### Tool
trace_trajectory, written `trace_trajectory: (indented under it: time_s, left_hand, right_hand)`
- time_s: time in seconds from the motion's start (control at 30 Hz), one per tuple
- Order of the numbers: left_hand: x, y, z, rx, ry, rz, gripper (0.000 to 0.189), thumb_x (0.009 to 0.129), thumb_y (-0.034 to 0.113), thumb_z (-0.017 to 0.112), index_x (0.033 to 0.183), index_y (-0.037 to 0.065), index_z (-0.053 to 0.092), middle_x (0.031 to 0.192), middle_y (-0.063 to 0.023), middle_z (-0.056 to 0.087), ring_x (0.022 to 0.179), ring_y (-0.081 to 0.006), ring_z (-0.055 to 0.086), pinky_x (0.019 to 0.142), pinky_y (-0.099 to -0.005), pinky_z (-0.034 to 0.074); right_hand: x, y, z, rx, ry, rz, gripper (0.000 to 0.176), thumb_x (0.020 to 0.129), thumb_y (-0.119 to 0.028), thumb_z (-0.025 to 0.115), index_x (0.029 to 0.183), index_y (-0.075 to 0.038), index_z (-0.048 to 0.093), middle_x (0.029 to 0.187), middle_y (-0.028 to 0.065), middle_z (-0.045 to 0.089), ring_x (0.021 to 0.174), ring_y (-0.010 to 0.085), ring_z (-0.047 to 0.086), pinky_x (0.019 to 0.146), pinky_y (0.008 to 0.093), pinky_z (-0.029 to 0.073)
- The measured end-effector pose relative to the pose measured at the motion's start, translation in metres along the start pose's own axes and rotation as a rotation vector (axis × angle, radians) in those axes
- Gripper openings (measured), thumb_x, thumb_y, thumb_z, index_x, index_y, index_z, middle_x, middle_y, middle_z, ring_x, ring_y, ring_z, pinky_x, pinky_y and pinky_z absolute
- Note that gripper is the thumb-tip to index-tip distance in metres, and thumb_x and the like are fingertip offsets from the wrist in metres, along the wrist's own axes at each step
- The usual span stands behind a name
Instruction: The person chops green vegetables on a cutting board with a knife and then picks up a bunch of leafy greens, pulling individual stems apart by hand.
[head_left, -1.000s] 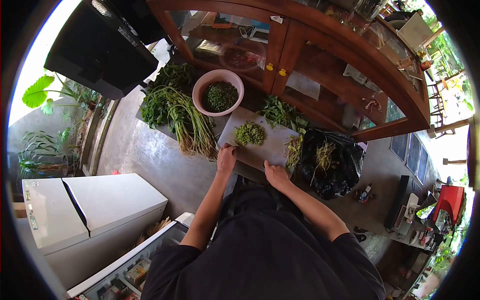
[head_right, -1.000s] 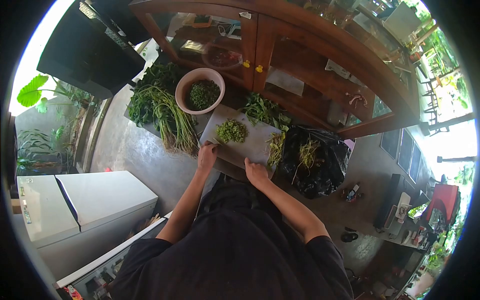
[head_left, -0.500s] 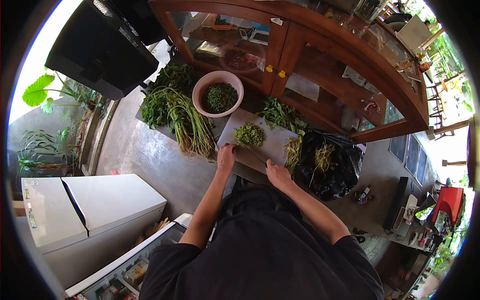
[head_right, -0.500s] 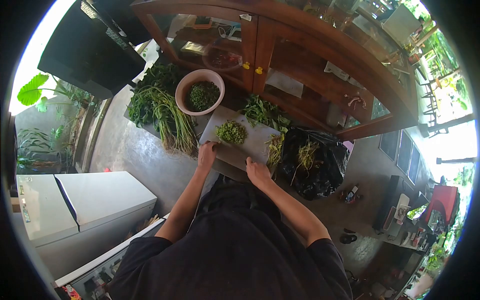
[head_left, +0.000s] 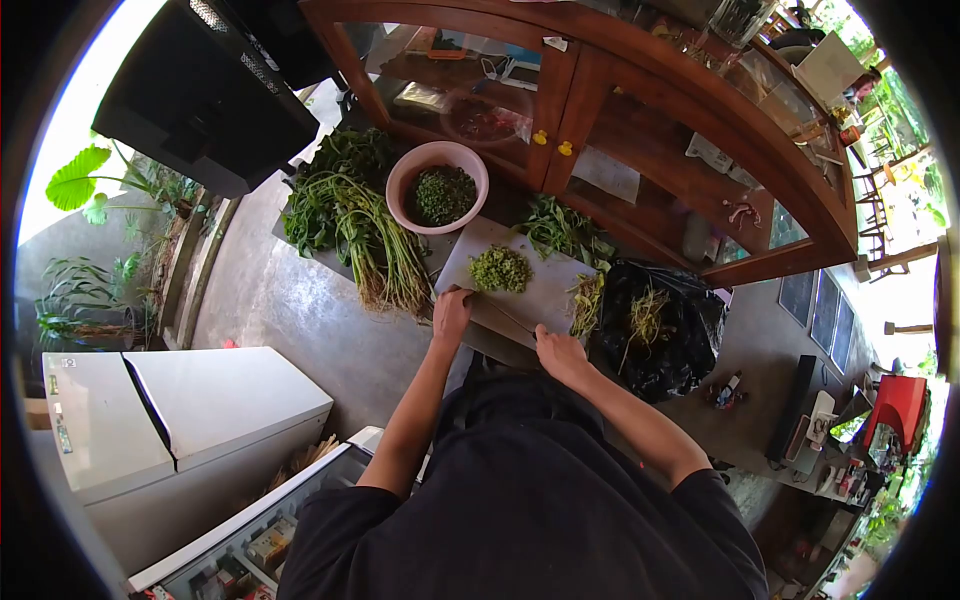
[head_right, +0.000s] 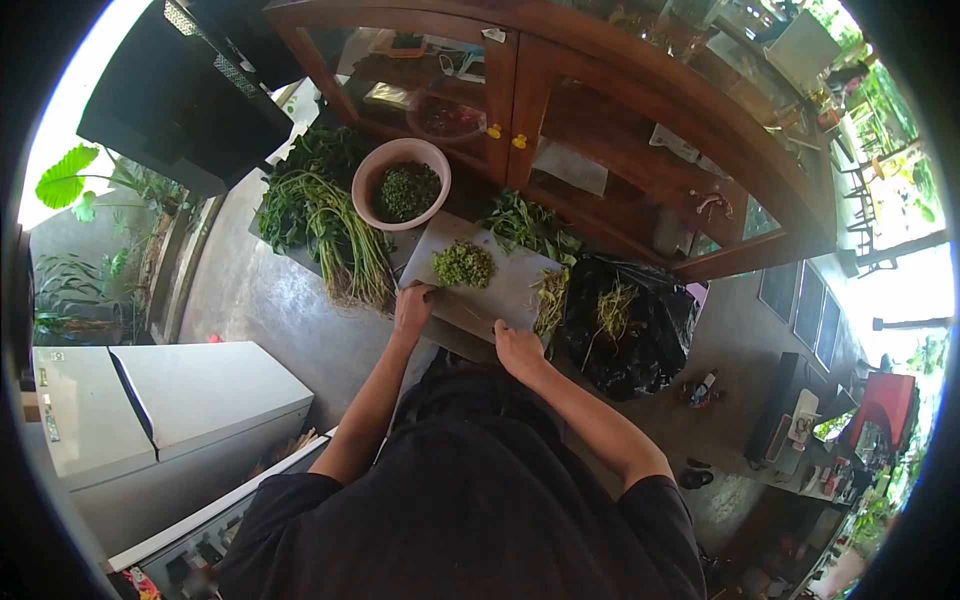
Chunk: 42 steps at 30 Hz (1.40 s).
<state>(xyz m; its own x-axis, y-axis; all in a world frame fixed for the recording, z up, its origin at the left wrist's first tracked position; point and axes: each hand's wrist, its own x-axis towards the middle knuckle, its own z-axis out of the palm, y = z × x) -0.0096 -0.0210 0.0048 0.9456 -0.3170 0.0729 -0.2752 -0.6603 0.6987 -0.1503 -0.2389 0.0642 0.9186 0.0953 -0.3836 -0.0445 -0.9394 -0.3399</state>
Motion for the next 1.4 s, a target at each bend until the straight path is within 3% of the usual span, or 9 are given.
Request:
trace_trajectory:
  time_s: [0.4, 0.67, 0.8, 0.87, 0.97, 1.27, 1.4]
  left_hand:
    - [-0.003, 0.007, 0.0, 0.011, 0.027, -0.02, 0.016, 0.078, 0.007, 0.06, 0.089, 0.003, 0.072, 0.093, -0.0146, 0.066, 0.085, -0.0358, 0.064, 0.078, -0.0414, 0.051]
    - [-0.004, 0.014, -0.001, 0.063, 0.022, -0.019, 0.016, 0.079, 0.007, 0.06, 0.09, 0.001, 0.071, 0.095, -0.0149, 0.066, 0.085, -0.0357, 0.064, 0.078, -0.0419, 0.051]
    - [-0.004, 0.011, 0.0, 0.045, 0.021, -0.023, 0.017, 0.08, 0.007, 0.06, 0.09, 0.002, 0.072, 0.096, -0.0148, 0.066, 0.085, -0.036, 0.064, 0.079, -0.042, 0.051]
    - [-0.004, 0.011, -0.001, 0.046, 0.025, -0.024, 0.017, 0.08, 0.007, 0.06, 0.091, 0.002, 0.072, 0.096, -0.0148, 0.066, 0.085, -0.036, 0.064, 0.079, -0.042, 0.051]
    - [-0.004, 0.013, -0.003, 0.044, 0.021, -0.016, 0.017, 0.079, 0.006, 0.06, 0.092, 0.002, 0.072, 0.095, -0.0152, 0.066, 0.086, -0.0363, 0.063, 0.078, -0.0418, 0.051]
    - [-0.008, 0.009, 0.0, 0.077, 0.016, -0.004, 0.018, 0.078, 0.005, 0.061, 0.093, 0.002, 0.071, 0.095, -0.0147, 0.064, 0.087, -0.0356, 0.062, 0.079, -0.0416, 0.05]
    - [-0.009, 0.003, 0.003, 0.03, 0.028, 0.032, 0.018, 0.079, 0.005, 0.061, 0.093, 0.002, 0.071, 0.091, -0.015, 0.063, 0.087, -0.0349, 0.062, 0.08, -0.0405, 0.05]
  right_hand:
    - [0.009, -0.01, 0.018, -0.081, 0.059, 0.023, 0.018, 0.091, -0.011, 0.04, 0.103, 0.0, 0.045, 0.078, 0.0215, 0.067, 0.075, 0.037, 0.068, 0.064, 0.0466, 0.055]
    - [0.031, -0.009, 0.032, -0.017, 0.069, 0.012, 0.038, 0.09, -0.01, 0.04, 0.126, 0.001, 0.045, 0.082, 0.0214, 0.068, 0.075, 0.0363, 0.068, 0.064, 0.0471, 0.055]
    - [0.013, 0.011, 0.037, -0.005, 0.078, -0.004, 0.04, 0.09, -0.01, 0.04, 0.128, 0.001, 0.044, 0.082, 0.0216, 0.068, 0.075, 0.036, 0.068, 0.064, 0.0472, 0.054]
    - [0.005, 0.017, 0.037, -0.058, -0.006, 0.048, 0.044, 0.09, -0.011, 0.042, 0.134, -0.004, 0.042, 0.088, 0.0186, 0.069, 0.08, 0.0341, 0.069, 0.067, 0.0452, 0.055]
    - [0.007, 0.014, 0.038, -0.027, 0.04, 0.036, 0.041, 0.09, -0.011, 0.04, 0.129, 0.0, 0.044, 0.081, 0.0214, 0.068, 0.075, 0.037, 0.067, 0.066, 0.0487, 0.054]
    - [0.026, 0.01, 0.045, -0.044, 0.143, -0.026, 0.037, 0.092, -0.016, 0.041, 0.126, -0.002, 0.046, 0.085, 0.0199, 0.068, 0.079, 0.0369, 0.067, 0.069, 0.0471, 0.054]
    - [0.018, 0.024, 0.053, -0.014, 0.091, -0.008, 0.035, 0.093, -0.017, 0.041, 0.125, -0.003, 0.046, 0.086, 0.0196, 0.068, 0.08, 0.0368, 0.067, 0.068, 0.0476, 0.054]
